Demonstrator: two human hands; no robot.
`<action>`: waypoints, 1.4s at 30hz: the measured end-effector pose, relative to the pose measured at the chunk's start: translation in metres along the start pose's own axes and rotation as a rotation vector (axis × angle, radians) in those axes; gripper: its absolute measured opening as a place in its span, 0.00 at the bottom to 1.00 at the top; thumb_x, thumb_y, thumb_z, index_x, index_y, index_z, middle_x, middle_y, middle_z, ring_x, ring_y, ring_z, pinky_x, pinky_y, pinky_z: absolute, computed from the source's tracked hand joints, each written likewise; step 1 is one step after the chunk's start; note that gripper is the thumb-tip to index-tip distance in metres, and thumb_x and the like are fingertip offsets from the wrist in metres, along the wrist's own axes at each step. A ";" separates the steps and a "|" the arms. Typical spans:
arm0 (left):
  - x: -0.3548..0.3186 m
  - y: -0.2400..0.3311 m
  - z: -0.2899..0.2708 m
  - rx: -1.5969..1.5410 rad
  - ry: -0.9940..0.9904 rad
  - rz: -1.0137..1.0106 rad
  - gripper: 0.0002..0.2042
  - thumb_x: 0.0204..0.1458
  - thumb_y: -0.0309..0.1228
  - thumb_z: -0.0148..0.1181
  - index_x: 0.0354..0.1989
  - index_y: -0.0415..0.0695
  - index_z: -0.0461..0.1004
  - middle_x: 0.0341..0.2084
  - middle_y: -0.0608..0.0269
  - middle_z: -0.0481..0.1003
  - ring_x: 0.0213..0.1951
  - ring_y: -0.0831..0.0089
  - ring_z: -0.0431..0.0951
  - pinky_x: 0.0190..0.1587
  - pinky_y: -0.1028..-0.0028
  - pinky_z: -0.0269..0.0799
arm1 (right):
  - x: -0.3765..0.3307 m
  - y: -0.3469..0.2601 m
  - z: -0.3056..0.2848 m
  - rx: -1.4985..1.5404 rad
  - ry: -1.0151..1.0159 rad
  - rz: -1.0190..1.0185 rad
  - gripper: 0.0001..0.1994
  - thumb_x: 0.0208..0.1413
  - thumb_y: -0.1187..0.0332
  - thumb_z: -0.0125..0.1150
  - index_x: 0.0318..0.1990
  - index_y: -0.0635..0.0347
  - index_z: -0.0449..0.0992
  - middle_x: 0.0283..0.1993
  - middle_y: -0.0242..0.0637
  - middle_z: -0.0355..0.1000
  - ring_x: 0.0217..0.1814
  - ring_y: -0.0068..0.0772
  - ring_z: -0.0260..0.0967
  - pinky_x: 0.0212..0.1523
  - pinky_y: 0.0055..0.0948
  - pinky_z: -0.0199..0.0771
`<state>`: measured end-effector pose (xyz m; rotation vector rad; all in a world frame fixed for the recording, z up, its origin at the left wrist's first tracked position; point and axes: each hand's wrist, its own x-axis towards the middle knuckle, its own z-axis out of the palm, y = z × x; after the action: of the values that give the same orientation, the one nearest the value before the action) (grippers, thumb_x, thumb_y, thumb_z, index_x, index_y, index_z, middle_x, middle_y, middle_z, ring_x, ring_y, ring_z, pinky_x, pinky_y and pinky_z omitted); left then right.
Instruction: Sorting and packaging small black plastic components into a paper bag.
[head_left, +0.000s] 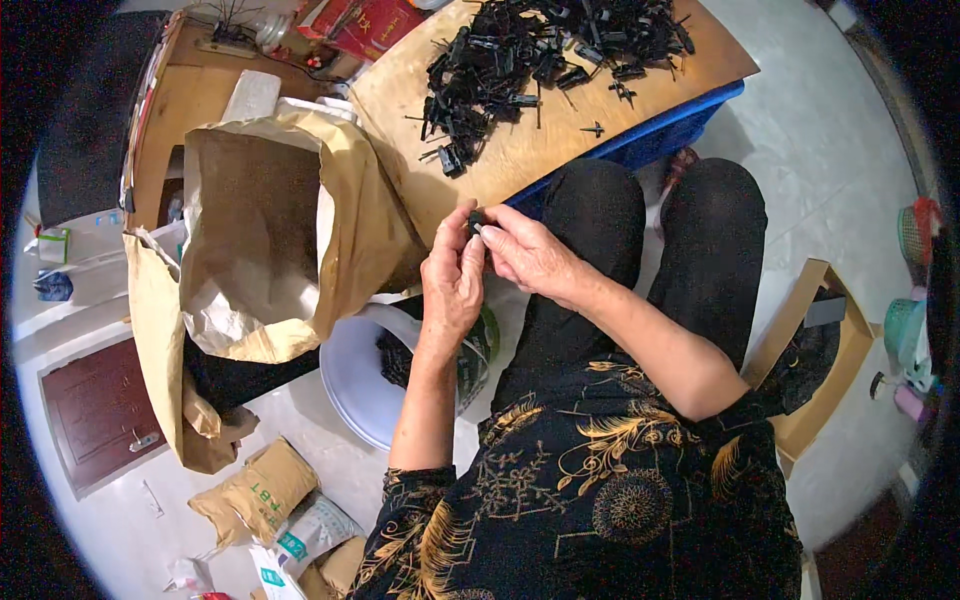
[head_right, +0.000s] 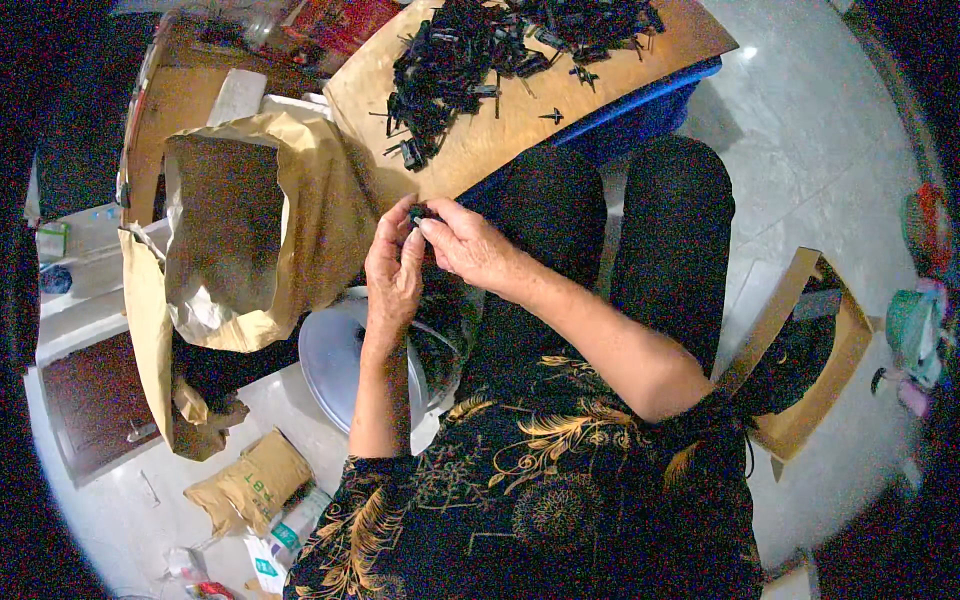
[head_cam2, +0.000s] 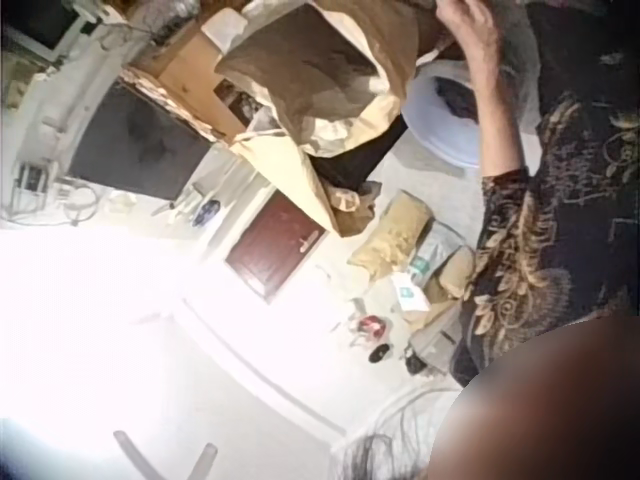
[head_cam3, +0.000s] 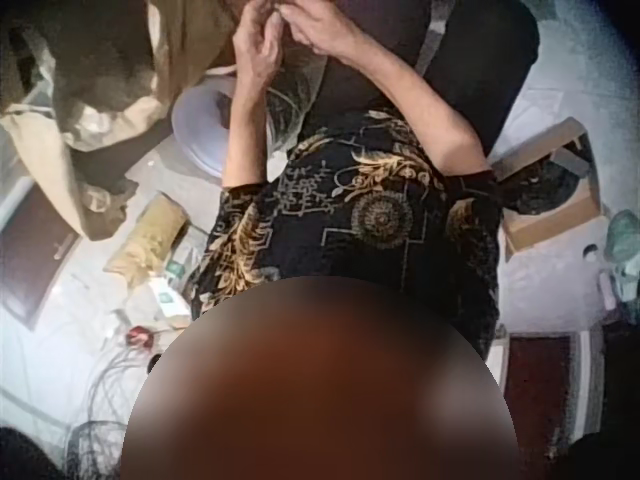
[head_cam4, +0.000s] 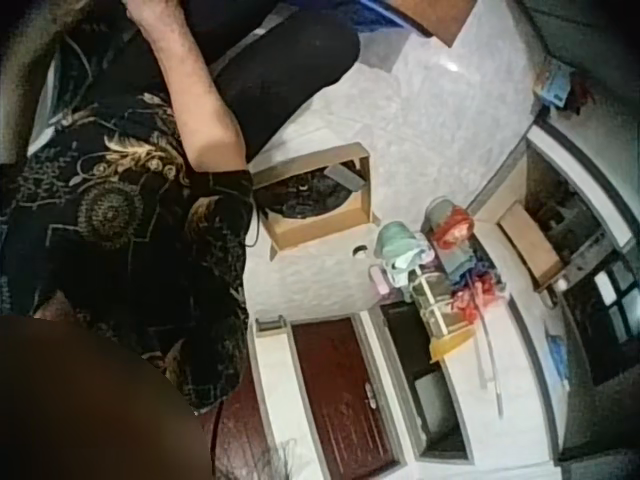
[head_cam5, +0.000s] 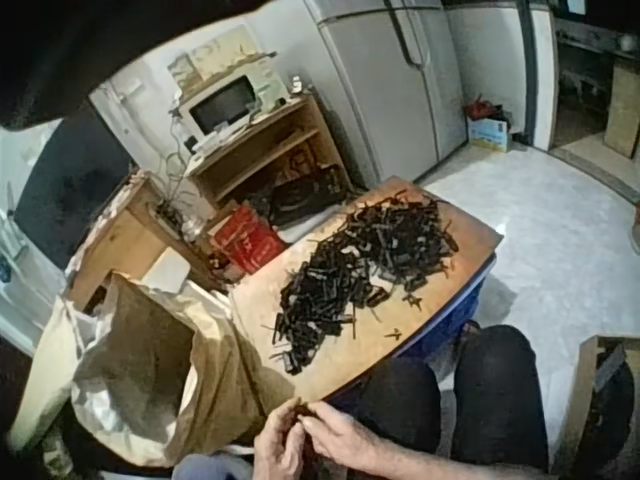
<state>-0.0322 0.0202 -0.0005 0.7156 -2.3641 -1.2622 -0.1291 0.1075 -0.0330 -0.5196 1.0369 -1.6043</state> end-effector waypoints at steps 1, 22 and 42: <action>0.001 -0.002 0.001 0.026 0.015 0.034 0.15 0.53 0.22 0.46 0.51 0.37 0.63 0.33 0.59 0.72 0.35 0.76 0.71 0.39 0.78 0.67 | 0.001 0.002 0.000 0.008 0.017 -0.021 0.17 0.60 0.61 0.42 0.51 0.61 0.60 0.19 0.23 0.56 0.17 0.12 0.51 0.14 0.14 0.50; 0.027 -0.027 0.001 0.004 -0.073 -0.063 0.17 0.49 0.18 0.48 0.49 0.40 0.64 0.33 0.56 0.72 0.33 0.71 0.74 0.37 0.76 0.69 | 0.022 0.013 -0.004 0.012 0.134 0.092 0.16 0.60 0.63 0.41 0.53 0.57 0.60 0.18 0.22 0.54 0.15 0.11 0.48 0.13 0.13 0.48; 0.157 -0.044 0.041 0.685 -0.030 0.049 0.13 0.44 0.39 0.59 0.30 0.42 0.68 0.23 0.52 0.74 0.25 0.57 0.74 0.25 0.64 0.67 | 0.018 0.003 -0.006 0.121 0.277 -0.003 0.13 0.59 0.63 0.45 0.47 0.58 0.62 0.21 0.22 0.53 0.17 0.10 0.46 0.13 0.13 0.46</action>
<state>-0.1691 -0.0665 -0.0465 0.8152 -2.8261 -0.4142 -0.1381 0.0925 -0.0417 -0.2211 1.1331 -1.7630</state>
